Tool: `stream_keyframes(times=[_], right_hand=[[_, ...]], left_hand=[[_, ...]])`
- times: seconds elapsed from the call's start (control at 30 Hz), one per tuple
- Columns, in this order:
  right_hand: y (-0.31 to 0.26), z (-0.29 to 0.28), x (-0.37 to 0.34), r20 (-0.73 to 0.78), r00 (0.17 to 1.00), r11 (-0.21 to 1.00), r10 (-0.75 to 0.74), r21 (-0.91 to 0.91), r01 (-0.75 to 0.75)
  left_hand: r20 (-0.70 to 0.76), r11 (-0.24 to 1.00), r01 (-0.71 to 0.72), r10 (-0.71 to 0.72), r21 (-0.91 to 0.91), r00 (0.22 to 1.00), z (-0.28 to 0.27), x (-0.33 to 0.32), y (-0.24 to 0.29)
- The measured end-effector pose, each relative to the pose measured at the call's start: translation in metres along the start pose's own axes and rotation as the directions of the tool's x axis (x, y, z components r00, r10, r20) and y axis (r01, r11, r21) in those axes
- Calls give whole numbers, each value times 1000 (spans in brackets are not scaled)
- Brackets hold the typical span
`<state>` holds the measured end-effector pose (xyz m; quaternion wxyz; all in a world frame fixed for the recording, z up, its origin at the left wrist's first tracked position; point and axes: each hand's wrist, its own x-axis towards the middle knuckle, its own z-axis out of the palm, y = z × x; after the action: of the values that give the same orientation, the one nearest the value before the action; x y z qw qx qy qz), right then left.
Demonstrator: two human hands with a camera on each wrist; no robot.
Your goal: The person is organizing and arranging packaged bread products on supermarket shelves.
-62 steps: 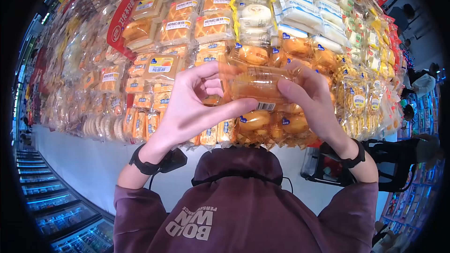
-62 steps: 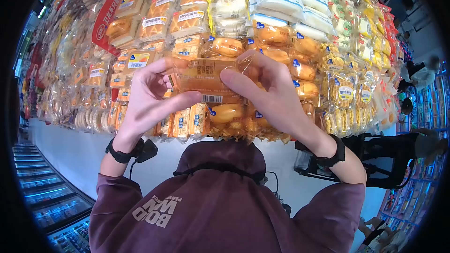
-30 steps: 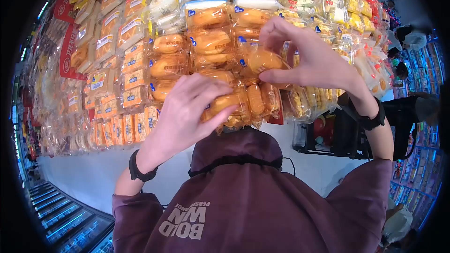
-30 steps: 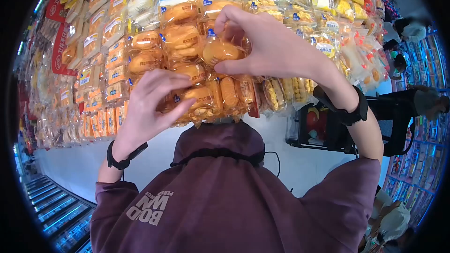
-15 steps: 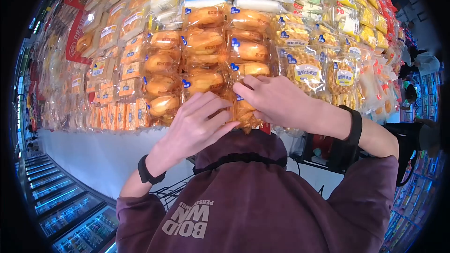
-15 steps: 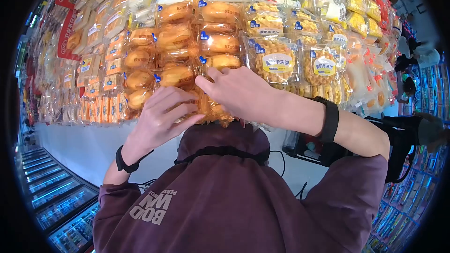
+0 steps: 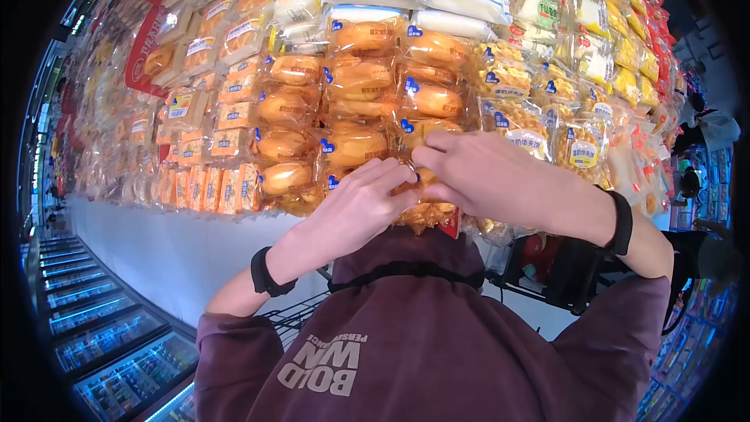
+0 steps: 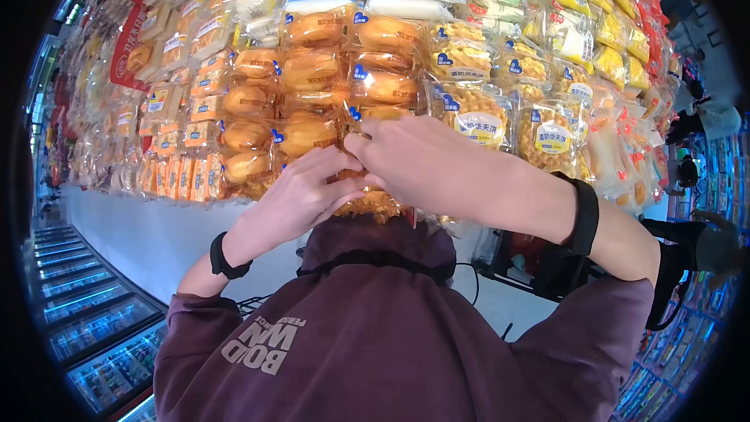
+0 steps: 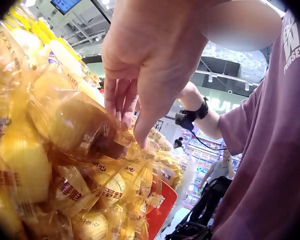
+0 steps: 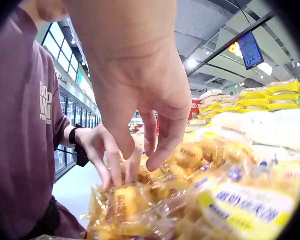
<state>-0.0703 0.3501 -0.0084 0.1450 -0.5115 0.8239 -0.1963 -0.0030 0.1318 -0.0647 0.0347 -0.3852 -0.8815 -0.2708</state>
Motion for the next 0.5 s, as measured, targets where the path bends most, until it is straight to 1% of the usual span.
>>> stream_keyframes(times=[0.1, 0.13, 0.2, 0.3, 0.4, 0.5], right_hand=[[-1, -29, 25, -141, 982, 955, -127, -285, 83], [8, -29, 38, -210, 955, 930, -212, -342, 132], [30, -23, 66, -324, 868, 861, -377, -468, 199], [33, -16, 96, -174, 954, 843, -245, -524, 121], [41, -1, 105, -188, 936, 784, -298, -607, 128], [43, 5, 107, -249, 920, 761, -302, -644, 75]], left_hand=[[-58, 999, -31, 33, 28, 998, 0, 1, 1], [-75, 998, -42, 45, 41, 996, -1, 1, 2], [-104, 996, 2, 7, 86, 995, -9, 2, 6], [-126, 977, 66, -41, 204, 991, -18, -6, 3], [-171, 940, 165, -118, 298, 978, -24, -17, -3], [-182, 934, 227, -181, 275, 966, -27, -25, -8]])
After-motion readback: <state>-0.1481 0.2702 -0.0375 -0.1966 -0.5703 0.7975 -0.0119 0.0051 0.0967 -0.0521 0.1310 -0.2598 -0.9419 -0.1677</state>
